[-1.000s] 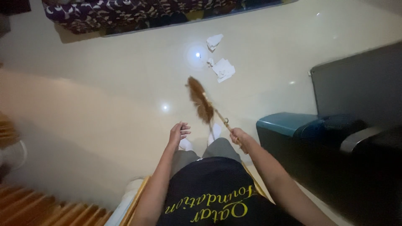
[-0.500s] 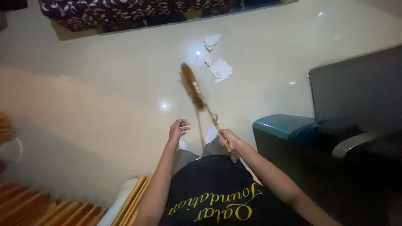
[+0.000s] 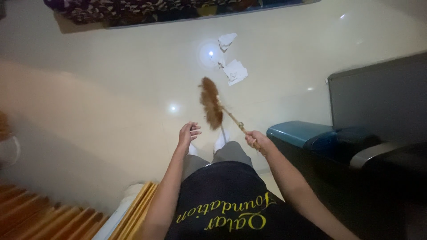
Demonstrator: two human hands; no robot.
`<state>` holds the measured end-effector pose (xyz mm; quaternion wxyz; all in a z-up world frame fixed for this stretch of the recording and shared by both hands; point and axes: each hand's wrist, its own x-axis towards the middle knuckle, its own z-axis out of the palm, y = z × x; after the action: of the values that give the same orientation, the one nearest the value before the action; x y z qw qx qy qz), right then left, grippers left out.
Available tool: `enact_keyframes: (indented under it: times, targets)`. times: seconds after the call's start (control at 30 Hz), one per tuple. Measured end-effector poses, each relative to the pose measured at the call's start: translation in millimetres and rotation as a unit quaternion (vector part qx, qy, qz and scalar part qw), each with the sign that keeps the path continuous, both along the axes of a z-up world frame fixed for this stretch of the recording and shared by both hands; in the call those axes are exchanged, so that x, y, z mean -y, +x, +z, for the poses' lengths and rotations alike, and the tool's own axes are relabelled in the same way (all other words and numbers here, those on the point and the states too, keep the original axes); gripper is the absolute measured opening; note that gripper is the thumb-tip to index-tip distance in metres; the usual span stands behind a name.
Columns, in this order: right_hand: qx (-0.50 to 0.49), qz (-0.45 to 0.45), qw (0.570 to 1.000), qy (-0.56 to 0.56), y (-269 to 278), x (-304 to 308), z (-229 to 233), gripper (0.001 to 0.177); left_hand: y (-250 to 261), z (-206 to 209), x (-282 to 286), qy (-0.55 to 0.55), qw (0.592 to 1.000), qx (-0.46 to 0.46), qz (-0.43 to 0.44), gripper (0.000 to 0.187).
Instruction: Using a handheld duster to sweep pieces of paper on the floor into a pile.
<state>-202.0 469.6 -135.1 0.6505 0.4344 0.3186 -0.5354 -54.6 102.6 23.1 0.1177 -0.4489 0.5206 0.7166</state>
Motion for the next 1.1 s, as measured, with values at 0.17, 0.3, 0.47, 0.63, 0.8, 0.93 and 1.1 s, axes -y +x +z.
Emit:
enact_keyframes:
  times: [0.17,0.3,0.47,0.63,0.8,0.93,1.1]
  targets:
    - [-0.103,0.059,0.99,0.078,12,22,37,0.044,11,-16,8,0.027,1.0,-0.012,0.005,0.047]
    - [-0.142,0.075,0.982,0.099,27,31,82,0.041,9,-3,19,0.017,1.0,0.002,-0.026,0.046]
    - [-0.212,0.076,0.964,0.139,72,11,164,0.043,3,-12,33,0.022,0.996,-0.014,-0.08,0.046]
    - [-0.22,0.029,0.948,0.227,135,9,246,0.044,-18,-6,46,0.028,0.987,-0.039,-0.156,0.045]
    - [-0.009,-0.191,0.972,0.133,231,-51,197,0.045,-46,-13,43,0.03,0.973,-0.059,-0.222,0.041]
    - [-0.216,-0.141,0.941,0.218,279,-46,175,0.042,-71,-35,27,0.044,0.959,-0.021,-0.278,0.042]
    - [-0.179,-0.198,0.919,0.29,267,-11,113,0.05,-108,-18,5,0.045,0.927,-0.038,-0.37,0.043]
